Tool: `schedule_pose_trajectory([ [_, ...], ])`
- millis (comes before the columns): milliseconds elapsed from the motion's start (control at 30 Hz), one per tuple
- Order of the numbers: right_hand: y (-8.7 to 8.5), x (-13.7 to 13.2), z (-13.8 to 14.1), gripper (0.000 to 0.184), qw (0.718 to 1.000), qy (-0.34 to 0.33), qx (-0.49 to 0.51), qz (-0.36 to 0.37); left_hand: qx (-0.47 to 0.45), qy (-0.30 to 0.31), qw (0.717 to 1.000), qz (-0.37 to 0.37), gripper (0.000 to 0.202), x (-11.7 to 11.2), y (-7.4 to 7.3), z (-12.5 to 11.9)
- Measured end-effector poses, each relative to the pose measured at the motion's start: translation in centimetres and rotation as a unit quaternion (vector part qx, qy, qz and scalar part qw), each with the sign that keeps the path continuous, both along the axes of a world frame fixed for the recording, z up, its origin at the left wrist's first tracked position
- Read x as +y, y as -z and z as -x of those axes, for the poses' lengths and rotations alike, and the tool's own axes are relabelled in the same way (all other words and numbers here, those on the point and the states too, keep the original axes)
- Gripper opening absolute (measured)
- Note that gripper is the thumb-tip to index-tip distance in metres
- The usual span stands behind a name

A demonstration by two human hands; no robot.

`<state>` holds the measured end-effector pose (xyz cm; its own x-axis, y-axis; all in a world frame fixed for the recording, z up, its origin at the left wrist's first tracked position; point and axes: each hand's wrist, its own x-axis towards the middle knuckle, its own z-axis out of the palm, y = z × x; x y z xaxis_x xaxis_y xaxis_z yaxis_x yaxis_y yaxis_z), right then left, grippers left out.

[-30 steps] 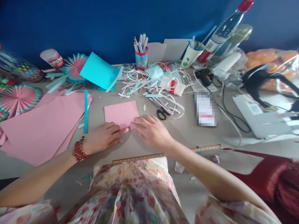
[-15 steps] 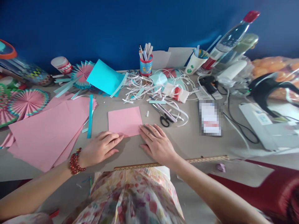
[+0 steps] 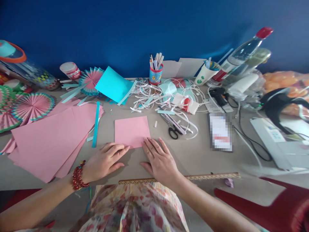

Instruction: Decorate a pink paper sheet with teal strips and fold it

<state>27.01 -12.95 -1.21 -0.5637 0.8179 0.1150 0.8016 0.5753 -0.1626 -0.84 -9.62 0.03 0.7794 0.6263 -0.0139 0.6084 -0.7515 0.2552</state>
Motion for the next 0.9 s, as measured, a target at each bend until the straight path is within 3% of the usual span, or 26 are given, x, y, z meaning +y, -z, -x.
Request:
schedule_pose_trajectory([
  [233, 0.1, 0.1, -0.2, 0.065, 1.000, -0.016, 0.004, -0.004, 0.009, -0.051, 0.998, -0.043, 0.042, -1.1, -0.6, 0.9],
  [533, 0.1, 0.6, -0.7, 0.065, 0.998, -0.049, -0.045, -0.023, 0.027, -0.032, 0.991, -0.125, 0.063, -2.1, 0.4, 2.6],
  [700, 0.0, 0.6, -0.9, 0.065, 0.997, -0.054, -0.044, -0.029, 0.043, -0.049, 0.990, -0.129, 0.068, -2.7, 0.4, 3.0],
  [900, -1.7, 1.5, 0.5, 0.045, 0.997, -0.032, -0.019, -0.062, 0.029, -0.042, 0.992, -0.116, 0.068, -2.6, 0.7, 3.2],
])
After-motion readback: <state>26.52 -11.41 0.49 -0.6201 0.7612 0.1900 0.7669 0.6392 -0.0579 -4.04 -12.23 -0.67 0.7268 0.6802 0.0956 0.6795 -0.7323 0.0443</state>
